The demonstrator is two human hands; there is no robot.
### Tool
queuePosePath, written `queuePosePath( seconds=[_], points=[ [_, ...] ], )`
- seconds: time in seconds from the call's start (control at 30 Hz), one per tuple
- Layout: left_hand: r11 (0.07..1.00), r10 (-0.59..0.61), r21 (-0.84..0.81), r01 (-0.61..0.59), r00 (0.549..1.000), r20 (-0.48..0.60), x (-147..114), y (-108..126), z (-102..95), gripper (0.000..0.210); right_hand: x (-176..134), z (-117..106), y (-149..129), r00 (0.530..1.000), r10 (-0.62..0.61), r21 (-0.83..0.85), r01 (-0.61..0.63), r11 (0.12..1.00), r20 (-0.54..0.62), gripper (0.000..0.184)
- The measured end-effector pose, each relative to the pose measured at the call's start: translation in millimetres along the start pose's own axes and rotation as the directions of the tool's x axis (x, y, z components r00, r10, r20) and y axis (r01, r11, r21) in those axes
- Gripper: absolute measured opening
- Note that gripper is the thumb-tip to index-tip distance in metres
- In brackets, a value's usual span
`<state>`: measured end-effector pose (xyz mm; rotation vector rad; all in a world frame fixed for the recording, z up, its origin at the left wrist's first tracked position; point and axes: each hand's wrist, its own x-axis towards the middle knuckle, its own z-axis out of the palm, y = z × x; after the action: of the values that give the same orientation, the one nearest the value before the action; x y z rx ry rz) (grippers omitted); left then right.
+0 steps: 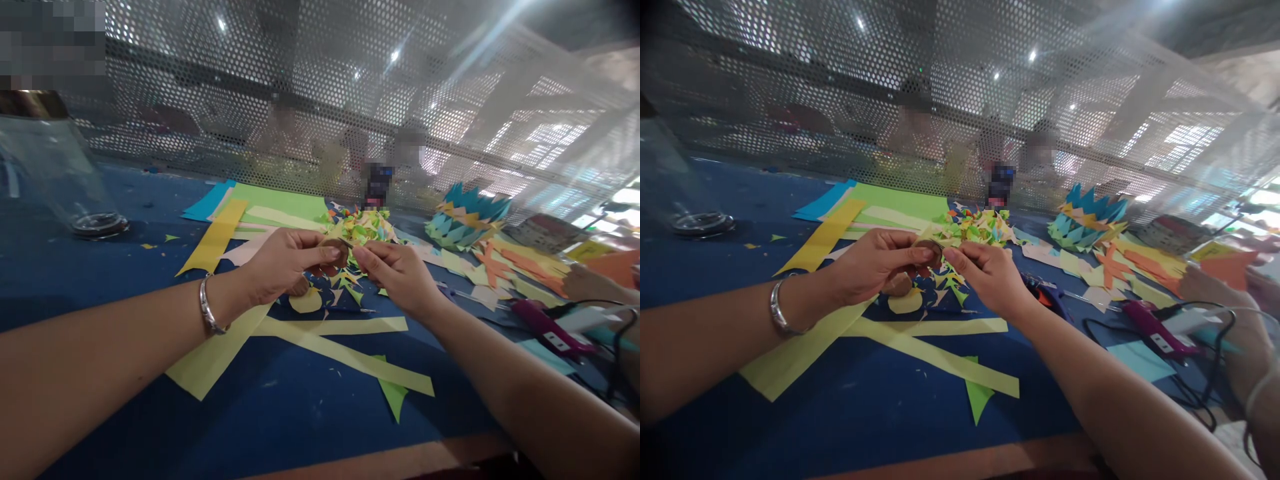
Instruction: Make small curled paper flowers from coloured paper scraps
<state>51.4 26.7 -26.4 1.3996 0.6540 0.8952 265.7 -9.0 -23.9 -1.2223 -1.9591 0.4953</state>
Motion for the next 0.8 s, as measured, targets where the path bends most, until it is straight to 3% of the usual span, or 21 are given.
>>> queuePosePath(
  seconds=[0.27,0.5,0.7,0.8],
  points=[
    [0.996,0.054,0.071,-0.053,0.999,-0.009,1,2,-0.4,0.016,-1,-2,0,1.0,-0.017,-0.117,0.015,0.993,-0.01,0.051],
    [0.99,0.077,0.13,-0.058,0.987,-0.145,6,-6,-7.4,0.022,1,1,1,0.999,0.042,0.053,-0.04,0.998,-0.023,0.051],
    [0.995,-0.064,0.079,0.063,0.998,0.014,-1,-4,4.1,0.025,0,6,-6,0.999,0.039,0.086,-0.036,0.996,-0.028,0.041],
    [0.995,-0.076,0.065,0.074,0.997,0.034,-2,-2,8.7,0.025,0,9,-6,1.0,0.027,0.079,-0.025,0.997,-0.016,0.032]
  ],
)
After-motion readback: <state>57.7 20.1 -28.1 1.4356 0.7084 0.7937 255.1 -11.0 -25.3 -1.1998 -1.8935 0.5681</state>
